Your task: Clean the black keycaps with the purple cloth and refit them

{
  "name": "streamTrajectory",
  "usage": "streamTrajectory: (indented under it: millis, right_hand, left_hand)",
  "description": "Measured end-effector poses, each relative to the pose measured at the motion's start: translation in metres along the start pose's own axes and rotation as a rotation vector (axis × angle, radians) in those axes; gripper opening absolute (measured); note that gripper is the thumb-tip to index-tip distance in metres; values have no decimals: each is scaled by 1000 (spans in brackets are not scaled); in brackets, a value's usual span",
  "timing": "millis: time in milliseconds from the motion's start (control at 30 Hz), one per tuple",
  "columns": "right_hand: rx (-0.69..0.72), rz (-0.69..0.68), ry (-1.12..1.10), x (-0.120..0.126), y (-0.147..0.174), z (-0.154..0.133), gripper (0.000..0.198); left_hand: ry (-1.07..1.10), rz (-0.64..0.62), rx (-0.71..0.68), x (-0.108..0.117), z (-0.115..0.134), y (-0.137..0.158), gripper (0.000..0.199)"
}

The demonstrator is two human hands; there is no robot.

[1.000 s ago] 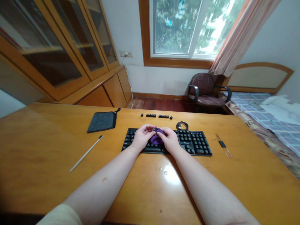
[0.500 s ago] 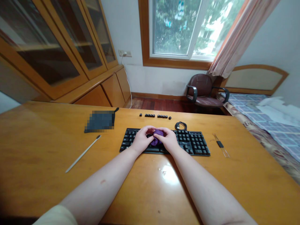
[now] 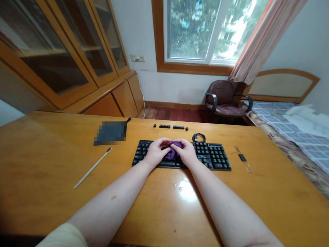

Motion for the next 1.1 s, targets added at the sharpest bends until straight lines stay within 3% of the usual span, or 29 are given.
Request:
streamTrajectory:
  millis: [333,600,700,900,1100]
  right_hand:
    - [-54,46,-86,2,2,0,23]
    - [178,152,123,9,8,-20,24]
    - [247,175,265,9,10,-27,11]
    - [454,-64,509,-7,14,-44,26]
    - [509,-280,656,-19,17,-44,25]
  left_hand:
    - [1,16,18,3,-3,0,24]
    - [136,34,54,3,-9,-1,26]
    - [133,6,54,3,-8,-1,30]
    - [126,-97,17,-2,-3,1,48]
    - [111,-120,-8,-5,1,3,66]
Point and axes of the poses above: each hand's wrist, its own y-axis away from the middle knuckle, its own x-axis out of the back of the hand, z = x × y, the point moved 7 cm from there along -y, towards the middle knuckle, and after that the axes turned 2 degrees about -z, right-handed, at the moved point
